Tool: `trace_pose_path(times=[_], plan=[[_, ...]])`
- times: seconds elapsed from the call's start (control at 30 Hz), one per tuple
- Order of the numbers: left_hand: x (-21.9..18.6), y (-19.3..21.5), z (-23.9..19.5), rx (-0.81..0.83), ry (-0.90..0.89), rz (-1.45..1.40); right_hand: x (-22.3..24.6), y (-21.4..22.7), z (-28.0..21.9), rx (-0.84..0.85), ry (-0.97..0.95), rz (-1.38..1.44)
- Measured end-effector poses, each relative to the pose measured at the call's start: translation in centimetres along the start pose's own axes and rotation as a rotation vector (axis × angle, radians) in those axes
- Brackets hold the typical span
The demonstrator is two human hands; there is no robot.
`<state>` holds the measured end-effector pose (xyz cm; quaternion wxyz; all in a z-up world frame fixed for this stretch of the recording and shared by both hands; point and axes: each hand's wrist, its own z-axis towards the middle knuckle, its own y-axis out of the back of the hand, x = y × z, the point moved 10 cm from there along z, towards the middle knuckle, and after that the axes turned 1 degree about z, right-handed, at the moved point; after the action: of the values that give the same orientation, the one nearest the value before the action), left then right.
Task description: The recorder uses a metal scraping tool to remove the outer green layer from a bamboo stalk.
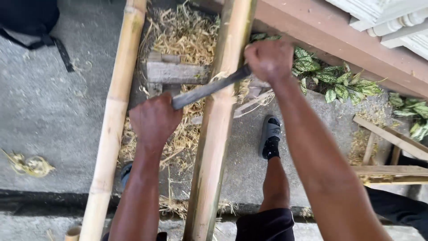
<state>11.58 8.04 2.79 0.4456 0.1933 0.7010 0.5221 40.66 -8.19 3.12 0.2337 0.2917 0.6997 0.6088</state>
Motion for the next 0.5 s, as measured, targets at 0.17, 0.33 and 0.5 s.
trace_pose_path(times=[0.17, 0.33, 0.5], plan=[[-0.8, 1.3, -4.5, 0.074, -0.103, 0.041, 3.6, 1.9, -10.8, -0.365, 0.186, -0.025], [-0.9, 0.8, -10.2, 0.197, -0.209, 0.207, 5.9, -0.1, -22.6, -0.506, 0.296, 0.02], [-1.4, -0.2, -6.7, 0.218, -0.334, 0.201, 7.0, 1.7, -23.4, -0.668, 0.306, -0.257]])
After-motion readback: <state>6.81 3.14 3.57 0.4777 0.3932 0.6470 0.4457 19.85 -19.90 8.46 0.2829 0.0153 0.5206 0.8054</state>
